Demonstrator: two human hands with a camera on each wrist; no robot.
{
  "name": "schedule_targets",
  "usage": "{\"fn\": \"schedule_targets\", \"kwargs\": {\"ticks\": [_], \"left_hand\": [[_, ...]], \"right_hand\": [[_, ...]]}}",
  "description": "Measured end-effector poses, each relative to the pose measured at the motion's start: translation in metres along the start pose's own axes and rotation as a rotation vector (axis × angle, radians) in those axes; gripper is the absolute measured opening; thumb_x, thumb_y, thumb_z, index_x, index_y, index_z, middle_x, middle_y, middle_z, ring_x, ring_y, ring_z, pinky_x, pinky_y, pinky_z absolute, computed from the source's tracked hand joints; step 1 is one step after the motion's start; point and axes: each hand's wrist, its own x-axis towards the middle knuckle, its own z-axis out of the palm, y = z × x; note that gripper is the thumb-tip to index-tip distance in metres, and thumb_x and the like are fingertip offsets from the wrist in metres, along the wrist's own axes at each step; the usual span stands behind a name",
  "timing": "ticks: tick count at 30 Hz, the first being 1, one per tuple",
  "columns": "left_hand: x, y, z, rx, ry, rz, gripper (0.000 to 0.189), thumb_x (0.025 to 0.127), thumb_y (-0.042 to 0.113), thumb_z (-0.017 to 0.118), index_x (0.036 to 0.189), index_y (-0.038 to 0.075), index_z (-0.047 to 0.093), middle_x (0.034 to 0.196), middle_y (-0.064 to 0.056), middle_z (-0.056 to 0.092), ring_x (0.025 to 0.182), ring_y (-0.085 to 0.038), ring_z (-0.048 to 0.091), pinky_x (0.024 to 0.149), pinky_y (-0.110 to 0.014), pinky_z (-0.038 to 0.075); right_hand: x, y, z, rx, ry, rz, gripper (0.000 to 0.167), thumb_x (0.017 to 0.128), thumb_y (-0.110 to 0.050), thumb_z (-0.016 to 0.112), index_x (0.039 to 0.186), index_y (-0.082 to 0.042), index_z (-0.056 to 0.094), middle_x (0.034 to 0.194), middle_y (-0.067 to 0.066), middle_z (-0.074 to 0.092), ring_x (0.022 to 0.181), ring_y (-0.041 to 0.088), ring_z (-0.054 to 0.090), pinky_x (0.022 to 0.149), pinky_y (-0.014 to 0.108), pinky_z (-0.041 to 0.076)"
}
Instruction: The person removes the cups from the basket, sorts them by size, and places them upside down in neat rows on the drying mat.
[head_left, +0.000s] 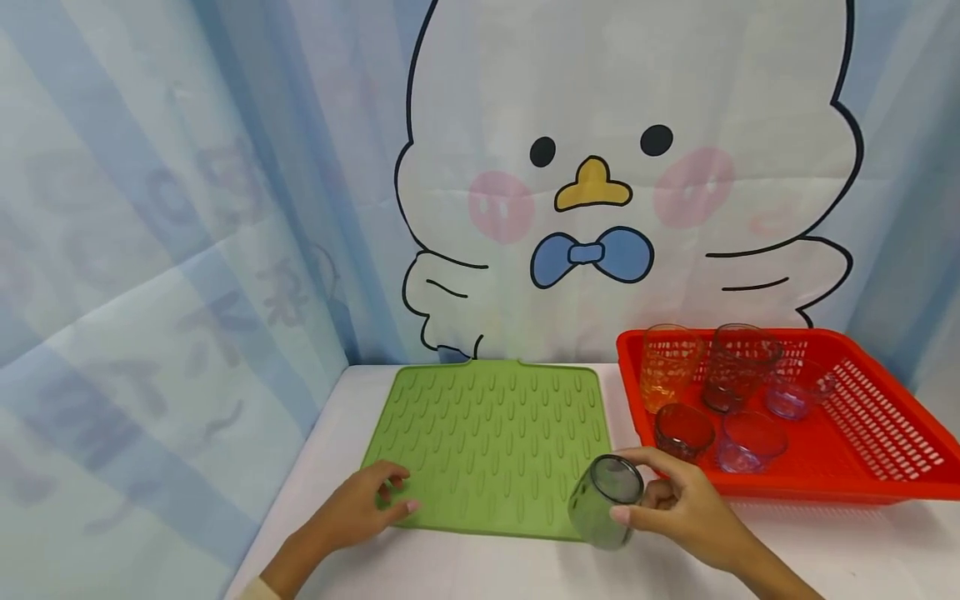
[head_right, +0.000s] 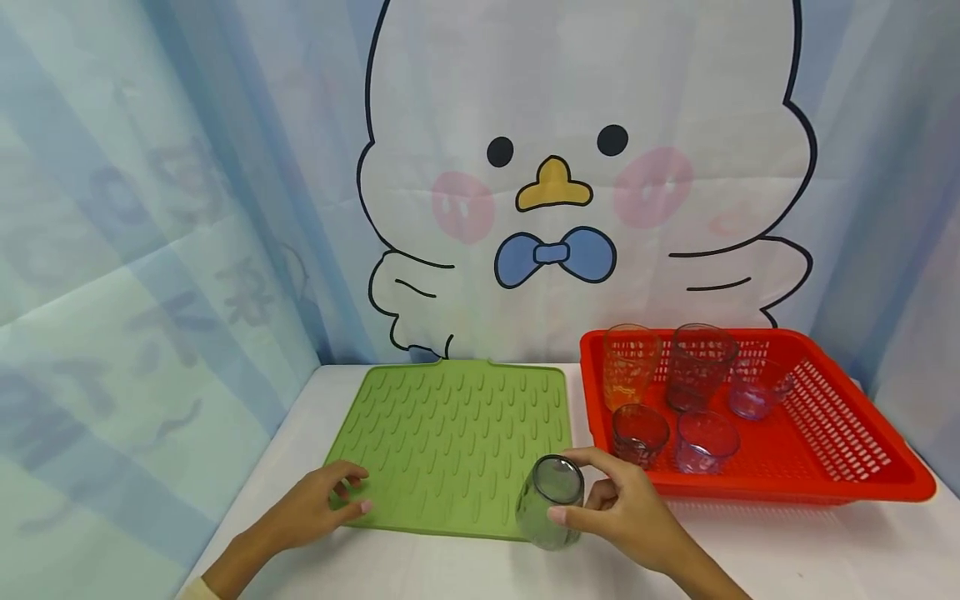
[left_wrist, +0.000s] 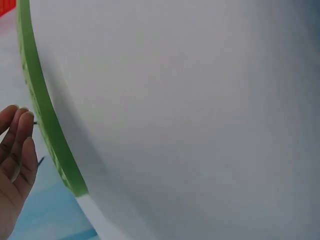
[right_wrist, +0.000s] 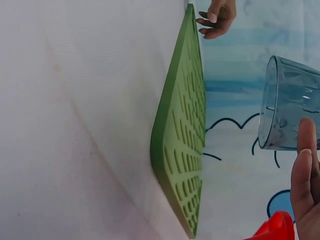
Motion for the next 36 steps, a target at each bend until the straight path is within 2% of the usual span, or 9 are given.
{"fn": "schedule_targets", "kwargs": {"ticks": [3, 8, 18, 26, 31, 36], "left_hand": [[-0.002, -0.009, -0.005, 0.011, 0.01, -0.009, 0.055, 0.09, 0.05, 0.072, 0.122, 0.006, 0.063, 0.107, -0.002, 0.065, 0.089, -0.012, 0.061, 0.074, -0.029, 0.052], [-0.004, -0.021, -0.013, 0.046, 0.025, 0.024, 0.051, 0.091, 0.046, 0.072, 0.119, 0.004, 0.064, 0.104, -0.003, 0.065, 0.085, -0.011, 0.06, 0.072, -0.028, 0.052], [-0.01, -0.032, -0.022, 0.1, 0.053, 0.023, 0.047, 0.088, 0.043, 0.076, 0.11, 0.003, 0.067, 0.092, 0.002, 0.062, 0.078, -0.004, 0.053, 0.069, -0.025, 0.049], [-0.009, -0.04, -0.026, 0.08, 0.007, -0.01, 0.043, 0.087, 0.042, 0.077, 0.105, 0.004, 0.067, 0.087, 0.003, 0.06, 0.074, -0.003, 0.05, 0.066, -0.025, 0.047], [-0.006, -0.044, -0.028, 0.03, -0.03, 0.019, 0.041, 0.087, 0.035, 0.078, 0.106, 0.001, 0.066, 0.087, 0.001, 0.059, 0.075, -0.005, 0.051, 0.067, -0.024, 0.047], [-0.004, -0.046, -0.029, 0.003, -0.056, 0.03, 0.04, 0.086, 0.031, 0.079, 0.107, 0.0, 0.065, 0.089, 0.001, 0.058, 0.076, -0.006, 0.052, 0.068, -0.023, 0.048]], "right_hand": [[0.006, -0.002, 0.003, 0.002, -0.022, 0.035, 0.05, 0.083, -0.007, 0.081, 0.129, -0.007, 0.06, 0.06, -0.007, 0.055, 0.052, -0.002, 0.044, 0.041, 0.024, 0.036], [0.017, -0.005, 0.008, 0.019, -0.071, 0.07, 0.05, 0.085, -0.01, 0.08, 0.131, -0.008, 0.06, 0.058, -0.007, 0.053, 0.051, -0.002, 0.04, 0.039, 0.024, 0.032], [0.043, -0.006, 0.025, 0.022, -0.133, 0.082, 0.05, 0.086, -0.015, 0.08, 0.132, -0.01, 0.06, 0.055, -0.009, 0.047, 0.05, -0.001, 0.039, 0.039, 0.022, 0.032], [0.069, -0.009, 0.042, 0.028, -0.181, 0.087, 0.053, 0.085, -0.019, 0.081, 0.134, -0.013, 0.06, 0.054, -0.008, 0.043, 0.049, 0.001, 0.036, 0.041, 0.022, 0.029], [0.087, -0.01, 0.051, 0.002, -0.201, 0.088, 0.054, 0.086, -0.023, 0.081, 0.135, -0.013, 0.059, 0.056, -0.005, 0.044, 0.049, 0.003, 0.037, 0.042, 0.023, 0.031], [0.106, -0.01, 0.06, -0.011, -0.209, 0.105, 0.058, 0.086, -0.027, 0.081, 0.137, -0.012, 0.057, 0.066, 0.001, 0.059, 0.05, 0.007, 0.045, 0.044, 0.024, 0.035]]}}
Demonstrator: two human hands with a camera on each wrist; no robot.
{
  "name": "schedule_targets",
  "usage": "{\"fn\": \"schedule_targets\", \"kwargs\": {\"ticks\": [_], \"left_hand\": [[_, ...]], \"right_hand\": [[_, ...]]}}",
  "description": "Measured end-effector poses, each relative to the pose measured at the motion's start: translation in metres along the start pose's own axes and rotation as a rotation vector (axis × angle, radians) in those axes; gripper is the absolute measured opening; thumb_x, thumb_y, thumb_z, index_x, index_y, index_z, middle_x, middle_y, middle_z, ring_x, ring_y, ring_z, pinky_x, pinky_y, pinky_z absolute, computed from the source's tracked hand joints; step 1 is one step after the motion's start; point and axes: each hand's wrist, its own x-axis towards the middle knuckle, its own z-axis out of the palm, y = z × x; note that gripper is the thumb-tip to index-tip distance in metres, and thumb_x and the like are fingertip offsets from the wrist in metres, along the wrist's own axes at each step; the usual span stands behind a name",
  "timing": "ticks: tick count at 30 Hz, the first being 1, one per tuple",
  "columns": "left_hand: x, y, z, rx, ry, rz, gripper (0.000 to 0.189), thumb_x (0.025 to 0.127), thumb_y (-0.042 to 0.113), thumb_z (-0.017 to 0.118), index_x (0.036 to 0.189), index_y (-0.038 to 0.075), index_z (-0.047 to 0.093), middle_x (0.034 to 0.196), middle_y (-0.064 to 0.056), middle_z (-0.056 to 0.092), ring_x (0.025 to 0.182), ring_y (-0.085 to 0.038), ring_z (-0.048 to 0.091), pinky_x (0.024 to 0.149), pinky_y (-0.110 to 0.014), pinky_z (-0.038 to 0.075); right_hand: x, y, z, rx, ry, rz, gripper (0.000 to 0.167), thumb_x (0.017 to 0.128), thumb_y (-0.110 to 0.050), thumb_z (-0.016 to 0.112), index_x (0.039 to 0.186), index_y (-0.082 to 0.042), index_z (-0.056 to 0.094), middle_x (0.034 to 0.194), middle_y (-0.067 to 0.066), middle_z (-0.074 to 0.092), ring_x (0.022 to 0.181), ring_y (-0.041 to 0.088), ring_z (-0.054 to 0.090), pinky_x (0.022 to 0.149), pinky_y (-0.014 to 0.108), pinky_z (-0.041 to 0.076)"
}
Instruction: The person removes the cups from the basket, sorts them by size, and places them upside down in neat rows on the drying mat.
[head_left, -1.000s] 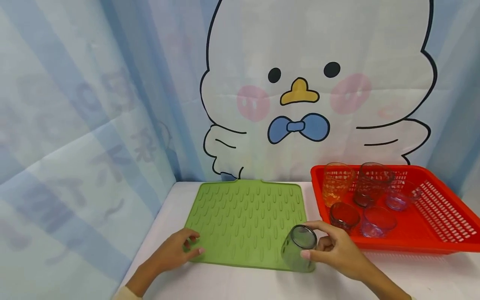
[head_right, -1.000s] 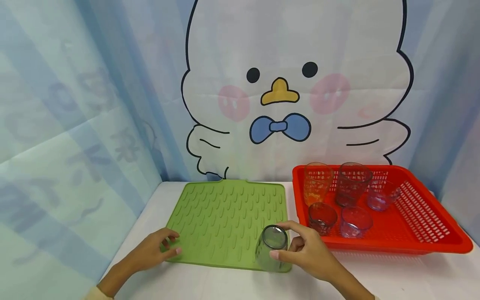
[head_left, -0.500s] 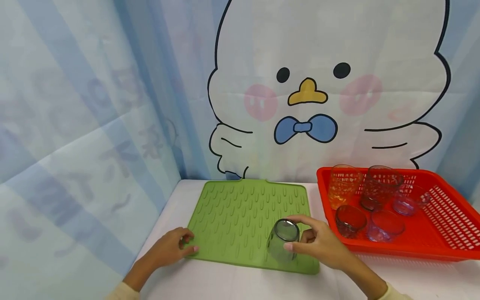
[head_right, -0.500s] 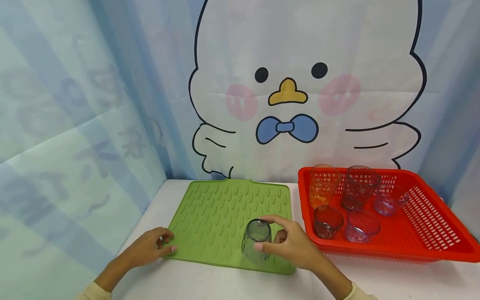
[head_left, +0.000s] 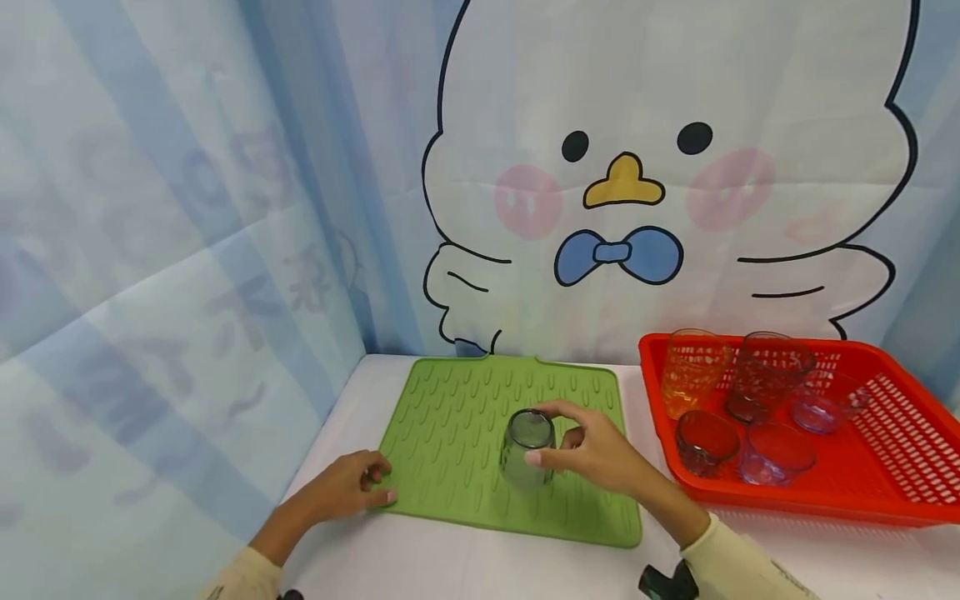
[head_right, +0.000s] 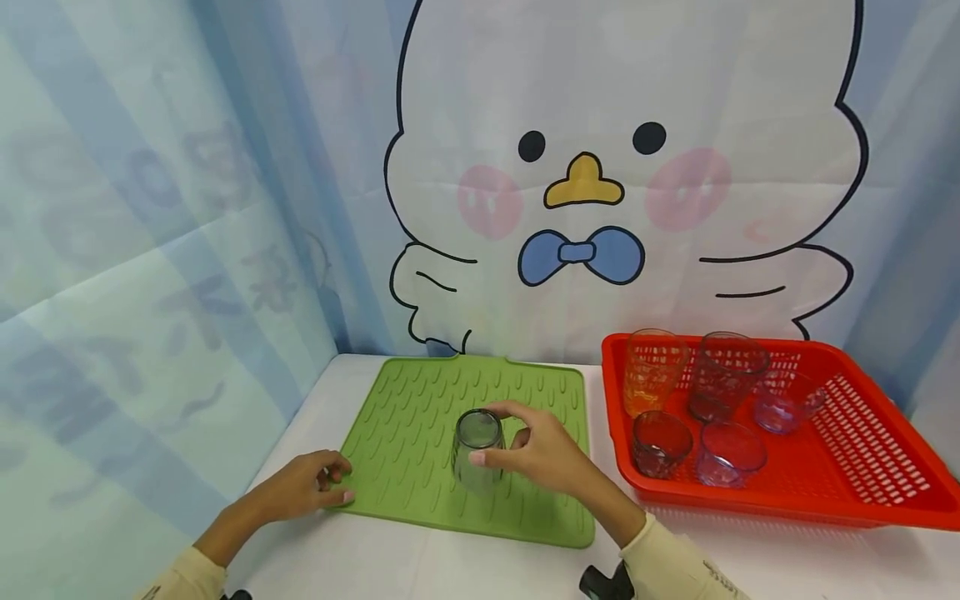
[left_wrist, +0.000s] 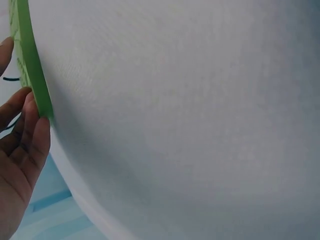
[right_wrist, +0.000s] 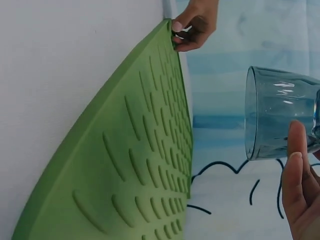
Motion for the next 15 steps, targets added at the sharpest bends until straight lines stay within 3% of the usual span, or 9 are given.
{"fn": "schedule_targets", "kwargs": {"ticks": [3, 7, 15], "left_hand": [[-0.001, 0.0, -0.001, -0.005, -0.001, -0.008, 0.041, 0.085, 0.029, 0.081, 0.108, 0.0, 0.065, 0.09, 0.001, 0.059, 0.076, -0.005, 0.052, 0.068, -0.023, 0.048], [-0.001, 0.0, -0.001, -0.012, -0.002, -0.023, 0.042, 0.083, 0.027, 0.082, 0.11, 0.0, 0.065, 0.092, 0.0, 0.06, 0.079, -0.007, 0.053, 0.07, -0.024, 0.049], [-0.003, 0.003, -0.003, -0.001, -0.016, -0.038, 0.043, 0.083, 0.027, 0.083, 0.111, 0.0, 0.065, 0.093, 0.0, 0.06, 0.083, -0.011, 0.055, 0.072, -0.026, 0.05]], "right_hand": [[0.014, 0.001, 0.004, -0.011, 0.001, -0.003, 0.06, 0.085, -0.029, 0.082, 0.138, -0.013, 0.057, 0.092, 0.007, 0.069, 0.054, 0.012, 0.057, 0.047, 0.025, 0.04], [0.032, 0.003, 0.009, -0.016, -0.004, -0.016, 0.061, 0.084, -0.03, 0.083, 0.138, -0.013, 0.058, 0.126, 0.014, 0.061, 0.058, 0.017, 0.063, 0.05, 0.028, 0.046], [0.065, 0.007, 0.022, -0.022, -0.054, -0.011, 0.063, 0.084, -0.034, 0.082, 0.139, -0.016, 0.057, 0.133, 0.014, 0.055, 0.062, 0.02, 0.066, 0.059, 0.039, 0.054]]}}
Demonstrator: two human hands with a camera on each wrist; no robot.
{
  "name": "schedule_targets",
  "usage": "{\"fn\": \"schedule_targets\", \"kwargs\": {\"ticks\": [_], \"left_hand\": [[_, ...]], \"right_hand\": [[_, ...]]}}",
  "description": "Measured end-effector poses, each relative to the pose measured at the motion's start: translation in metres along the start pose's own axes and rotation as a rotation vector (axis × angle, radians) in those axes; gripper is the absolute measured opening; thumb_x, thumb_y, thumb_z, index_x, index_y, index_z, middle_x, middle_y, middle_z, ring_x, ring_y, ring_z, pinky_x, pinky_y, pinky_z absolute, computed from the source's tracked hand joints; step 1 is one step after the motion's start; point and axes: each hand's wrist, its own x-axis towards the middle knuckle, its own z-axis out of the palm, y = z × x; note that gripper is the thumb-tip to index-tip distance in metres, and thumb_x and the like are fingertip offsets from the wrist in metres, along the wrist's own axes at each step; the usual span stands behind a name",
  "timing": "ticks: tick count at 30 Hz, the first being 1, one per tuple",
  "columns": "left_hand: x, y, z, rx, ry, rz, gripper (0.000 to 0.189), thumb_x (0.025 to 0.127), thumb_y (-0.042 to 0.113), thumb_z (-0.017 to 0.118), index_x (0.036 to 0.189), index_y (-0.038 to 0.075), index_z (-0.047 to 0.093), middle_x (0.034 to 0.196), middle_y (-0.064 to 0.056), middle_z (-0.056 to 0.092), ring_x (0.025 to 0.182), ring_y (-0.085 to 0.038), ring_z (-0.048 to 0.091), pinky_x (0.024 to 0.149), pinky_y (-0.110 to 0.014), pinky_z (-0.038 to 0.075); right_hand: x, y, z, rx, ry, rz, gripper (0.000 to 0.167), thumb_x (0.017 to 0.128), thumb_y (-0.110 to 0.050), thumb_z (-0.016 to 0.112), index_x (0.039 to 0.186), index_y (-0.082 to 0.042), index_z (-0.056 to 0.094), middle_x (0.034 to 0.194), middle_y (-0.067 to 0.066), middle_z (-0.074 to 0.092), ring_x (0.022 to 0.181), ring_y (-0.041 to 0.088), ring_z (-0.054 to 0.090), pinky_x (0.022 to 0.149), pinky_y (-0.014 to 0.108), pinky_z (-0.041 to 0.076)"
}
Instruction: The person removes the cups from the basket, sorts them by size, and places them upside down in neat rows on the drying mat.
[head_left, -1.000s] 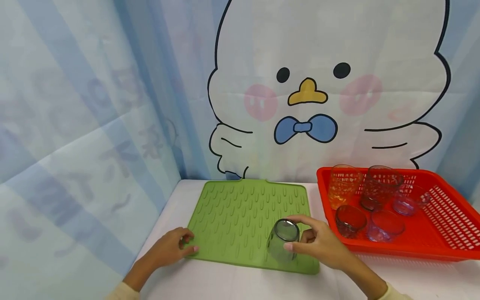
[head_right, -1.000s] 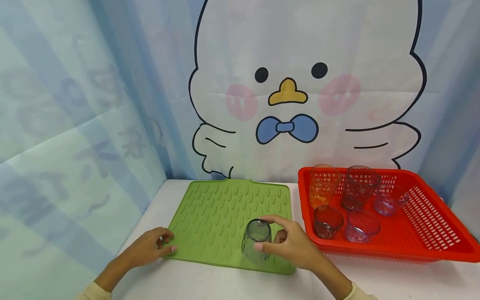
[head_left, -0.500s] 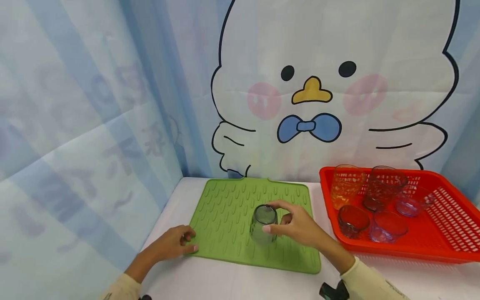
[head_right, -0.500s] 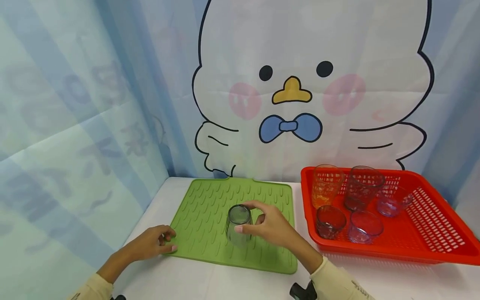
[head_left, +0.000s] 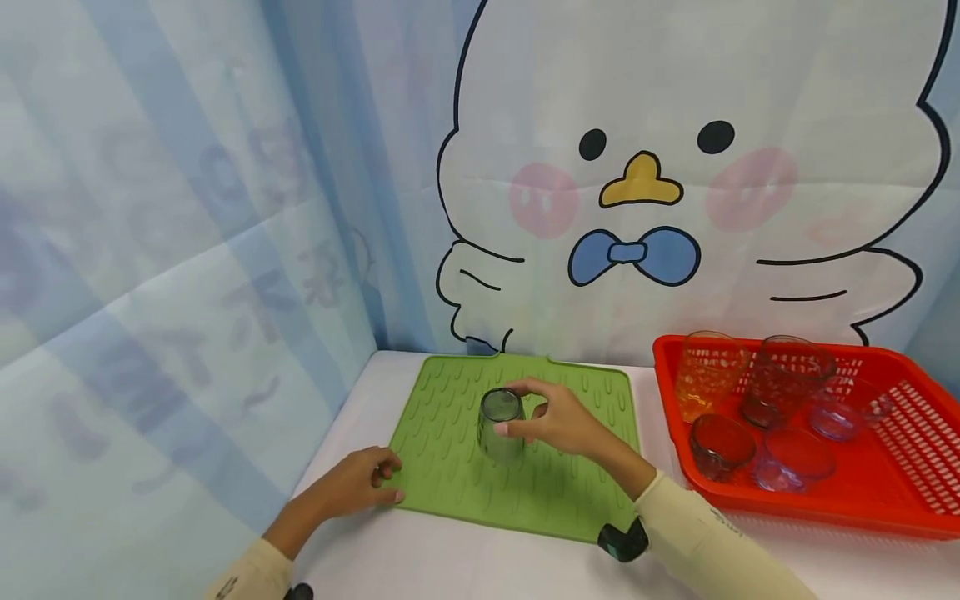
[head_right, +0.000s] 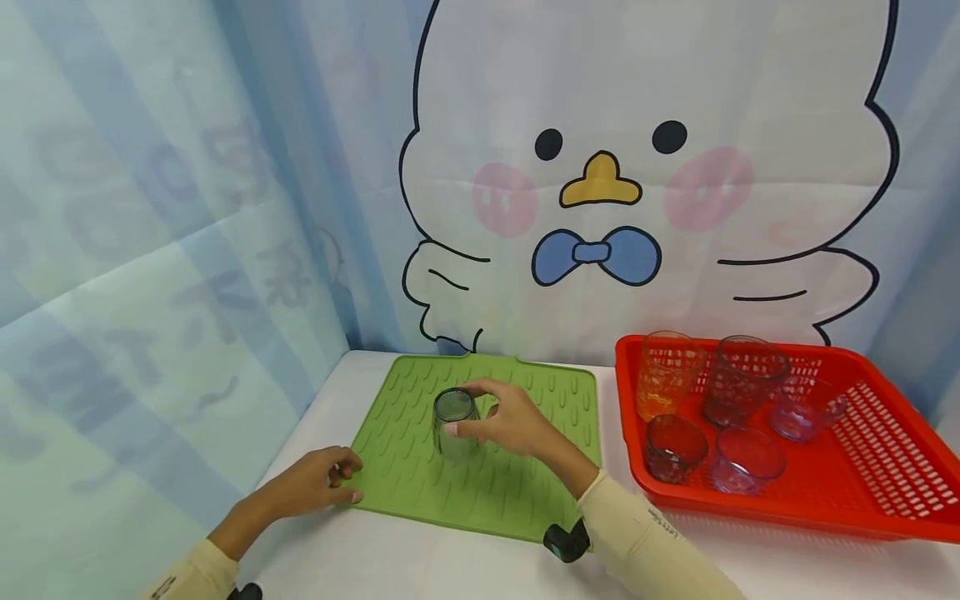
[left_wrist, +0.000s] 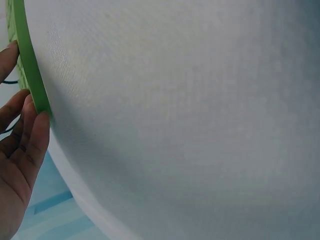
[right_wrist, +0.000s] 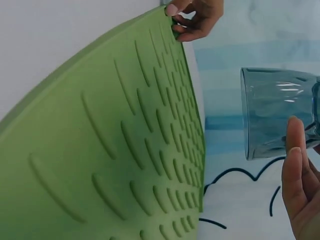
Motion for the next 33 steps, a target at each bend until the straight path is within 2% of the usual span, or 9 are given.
{"fn": "schedule_targets", "kwargs": {"ticks": [3, 10, 15, 19, 24, 30, 33], "left_hand": [[0.0, 0.001, -0.001, 0.014, -0.006, -0.007, 0.043, 0.083, 0.026, 0.083, 0.111, 0.0, 0.065, 0.093, -0.001, 0.06, 0.083, -0.011, 0.055, 0.072, -0.027, 0.05], [0.0, 0.003, 0.0, 0.039, -0.011, -0.021, 0.044, 0.083, 0.026, 0.083, 0.112, -0.001, 0.065, 0.093, -0.001, 0.06, 0.083, -0.011, 0.054, 0.074, -0.028, 0.05], [-0.001, 0.003, -0.001, 0.053, -0.011, -0.039, 0.043, 0.084, 0.027, 0.082, 0.112, 0.0, 0.065, 0.093, 0.0, 0.059, 0.084, -0.012, 0.054, 0.074, -0.03, 0.05], [-0.001, 0.004, -0.002, 0.06, -0.011, -0.055, 0.042, 0.084, 0.027, 0.082, 0.112, 0.0, 0.065, 0.093, 0.0, 0.059, 0.084, -0.013, 0.054, 0.074, -0.031, 0.049], [-0.001, 0.005, -0.001, 0.057, -0.012, -0.064, 0.041, 0.084, 0.026, 0.082, 0.112, 0.0, 0.065, 0.093, -0.001, 0.06, 0.085, -0.013, 0.054, 0.075, -0.032, 0.05], [-0.001, 0.004, 0.0, 0.06, -0.016, -0.065, 0.04, 0.085, 0.027, 0.081, 0.112, 0.001, 0.065, 0.094, 0.0, 0.06, 0.085, -0.012, 0.054, 0.074, -0.031, 0.05], [-0.001, 0.003, 0.0, 0.066, -0.013, -0.064, 0.04, 0.086, 0.027, 0.081, 0.112, 0.001, 0.065, 0.094, 0.0, 0.06, 0.085, -0.012, 0.055, 0.075, -0.031, 0.05]], "right_hand": [[0.013, 0.002, 0.005, 0.001, -0.016, -0.013, 0.063, 0.085, -0.033, 0.082, 0.139, -0.015, 0.056, 0.134, 0.013, 0.055, 0.064, 0.024, 0.067, 0.065, 0.047, 0.057], [0.043, 0.007, 0.018, 0.043, -0.051, -0.049, 0.061, 0.086, -0.029, 0.081, 0.14, -0.013, 0.056, 0.135, 0.014, 0.056, 0.078, 0.048, 0.068, 0.075, 0.06, 0.056], [0.06, 0.008, 0.028, 0.073, -0.068, -0.049, 0.063, 0.087, -0.025, 0.08, 0.141, -0.008, 0.054, 0.138, 0.017, 0.055, 0.08, 0.038, 0.071, 0.079, 0.059, 0.057], [0.073, 0.009, 0.036, 0.083, -0.059, -0.018, 0.066, 0.087, -0.026, 0.08, 0.144, -0.009, 0.051, 0.139, 0.017, 0.054, 0.081, 0.029, 0.073, 0.082, 0.055, 0.058], [0.086, 0.011, 0.046, 0.111, -0.052, 0.033, 0.071, 0.087, -0.025, 0.081, 0.147, -0.007, 0.047, 0.145, 0.018, 0.049, 0.086, 0.033, 0.073, 0.083, 0.052, 0.059], [0.098, 0.015, 0.057, 0.098, -0.035, 0.046, 0.069, 0.087, -0.023, 0.08, 0.146, -0.005, 0.048, 0.145, 0.021, 0.05, 0.087, 0.037, 0.073, 0.081, 0.049, 0.06], [0.104, 0.017, 0.065, 0.08, -0.016, 0.04, 0.067, 0.087, -0.021, 0.08, 0.145, -0.004, 0.049, 0.143, 0.021, 0.051, 0.083, 0.034, 0.073, 0.078, 0.045, 0.061]]}}
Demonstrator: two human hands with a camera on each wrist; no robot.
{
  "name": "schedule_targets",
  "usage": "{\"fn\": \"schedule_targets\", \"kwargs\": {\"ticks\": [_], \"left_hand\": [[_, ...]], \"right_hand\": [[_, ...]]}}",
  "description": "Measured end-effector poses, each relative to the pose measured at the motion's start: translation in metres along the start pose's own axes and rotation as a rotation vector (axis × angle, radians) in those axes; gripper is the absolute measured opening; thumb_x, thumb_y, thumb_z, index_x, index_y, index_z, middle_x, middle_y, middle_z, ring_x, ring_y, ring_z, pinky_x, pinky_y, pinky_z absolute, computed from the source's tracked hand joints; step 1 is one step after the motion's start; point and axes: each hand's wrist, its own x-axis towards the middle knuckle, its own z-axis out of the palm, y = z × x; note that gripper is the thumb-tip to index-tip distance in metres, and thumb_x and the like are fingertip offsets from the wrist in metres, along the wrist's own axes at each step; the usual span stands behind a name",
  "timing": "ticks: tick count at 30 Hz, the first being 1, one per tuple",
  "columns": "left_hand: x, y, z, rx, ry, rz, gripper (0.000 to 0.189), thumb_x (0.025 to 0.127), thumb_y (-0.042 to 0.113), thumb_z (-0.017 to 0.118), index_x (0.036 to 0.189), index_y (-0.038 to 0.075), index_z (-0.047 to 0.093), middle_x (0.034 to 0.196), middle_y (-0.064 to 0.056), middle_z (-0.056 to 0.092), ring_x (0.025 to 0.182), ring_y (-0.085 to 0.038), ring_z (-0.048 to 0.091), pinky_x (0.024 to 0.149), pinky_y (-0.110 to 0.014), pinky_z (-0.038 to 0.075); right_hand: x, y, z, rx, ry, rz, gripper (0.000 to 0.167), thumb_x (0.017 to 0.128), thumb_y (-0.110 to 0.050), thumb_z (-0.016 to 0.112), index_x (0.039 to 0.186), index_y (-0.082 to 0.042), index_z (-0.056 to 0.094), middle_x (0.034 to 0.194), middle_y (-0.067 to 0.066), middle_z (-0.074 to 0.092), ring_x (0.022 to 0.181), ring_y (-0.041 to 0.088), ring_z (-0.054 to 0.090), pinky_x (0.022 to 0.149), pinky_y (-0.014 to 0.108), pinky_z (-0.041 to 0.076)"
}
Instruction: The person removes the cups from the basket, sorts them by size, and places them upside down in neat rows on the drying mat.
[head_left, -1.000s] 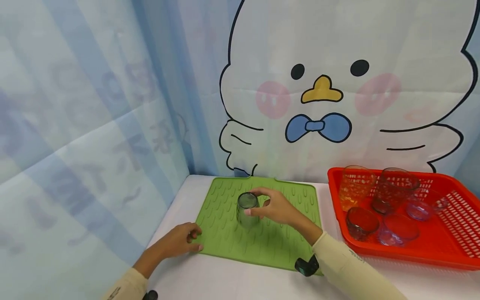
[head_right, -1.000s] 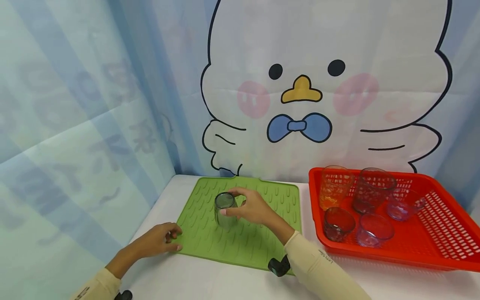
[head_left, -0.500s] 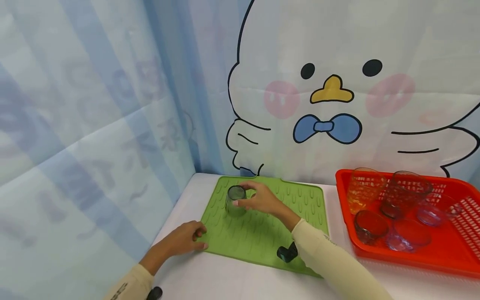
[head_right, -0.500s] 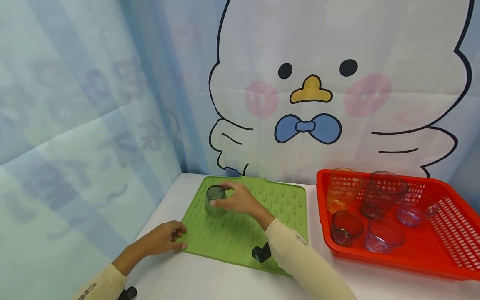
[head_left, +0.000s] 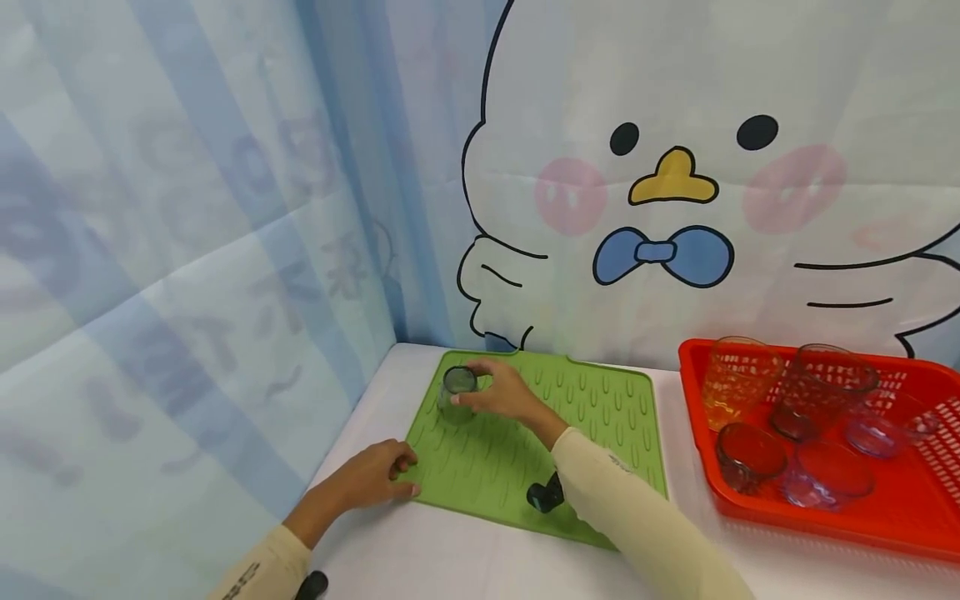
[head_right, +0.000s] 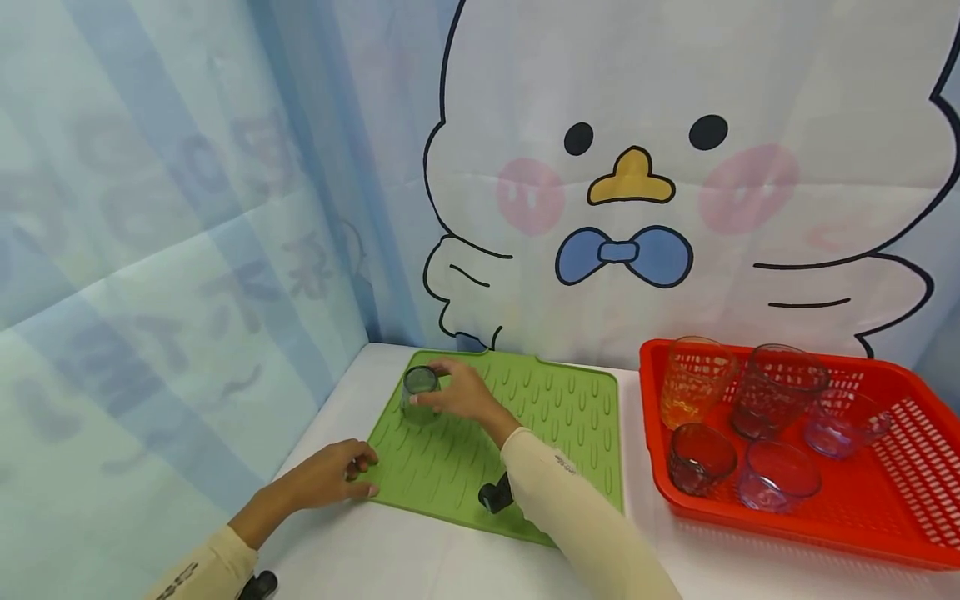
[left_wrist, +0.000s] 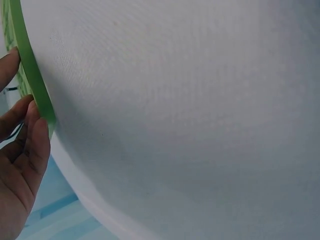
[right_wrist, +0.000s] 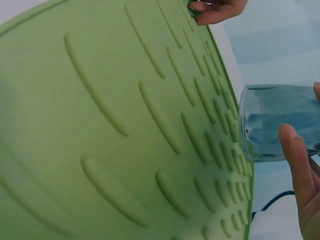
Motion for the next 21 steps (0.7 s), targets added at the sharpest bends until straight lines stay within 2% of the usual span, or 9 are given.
{"fn": "schedule_targets", "kwargs": {"ticks": [6, 11, 16, 21], "left_hand": [[-0.001, -0.001, 0.001, -0.016, 0.002, 0.007, 0.041, 0.086, 0.028, 0.08, 0.113, 0.002, 0.065, 0.096, -0.001, 0.061, 0.088, -0.012, 0.057, 0.076, -0.032, 0.052], [-0.001, -0.002, 0.002, -0.015, -0.004, 0.004, 0.041, 0.086, 0.029, 0.08, 0.113, 0.002, 0.065, 0.096, 0.0, 0.061, 0.088, -0.012, 0.057, 0.076, -0.032, 0.052], [0.0, -0.001, 0.001, -0.007, -0.001, 0.001, 0.04, 0.085, 0.028, 0.081, 0.111, 0.002, 0.066, 0.094, 0.0, 0.061, 0.086, -0.012, 0.055, 0.075, -0.032, 0.051], [0.0, -0.002, 0.001, 0.0, 0.008, 0.003, 0.039, 0.085, 0.027, 0.081, 0.11, 0.002, 0.066, 0.093, 0.001, 0.06, 0.084, -0.011, 0.054, 0.074, -0.03, 0.05]], "right_hand": [[0.007, 0.002, 0.013, -0.051, 0.026, 0.001, 0.065, 0.086, -0.02, 0.081, 0.141, -0.001, 0.051, 0.14, 0.024, 0.054, 0.079, 0.031, 0.073, 0.07, 0.033, 0.06], [0.009, 0.003, 0.019, -0.08, 0.039, 0.017, 0.065, 0.085, -0.023, 0.082, 0.14, -0.002, 0.053, 0.14, 0.023, 0.055, 0.076, 0.026, 0.073, 0.068, 0.031, 0.059], [0.011, 0.005, 0.023, -0.06, 0.067, 0.046, 0.066, 0.086, -0.025, 0.081, 0.141, -0.004, 0.052, 0.14, 0.021, 0.055, 0.073, 0.019, 0.072, 0.067, 0.031, 0.059], [0.015, 0.007, 0.025, -0.046, 0.064, 0.048, 0.066, 0.086, -0.023, 0.082, 0.142, -0.004, 0.052, 0.14, 0.021, 0.056, 0.074, 0.023, 0.072, 0.066, 0.031, 0.059]]}}
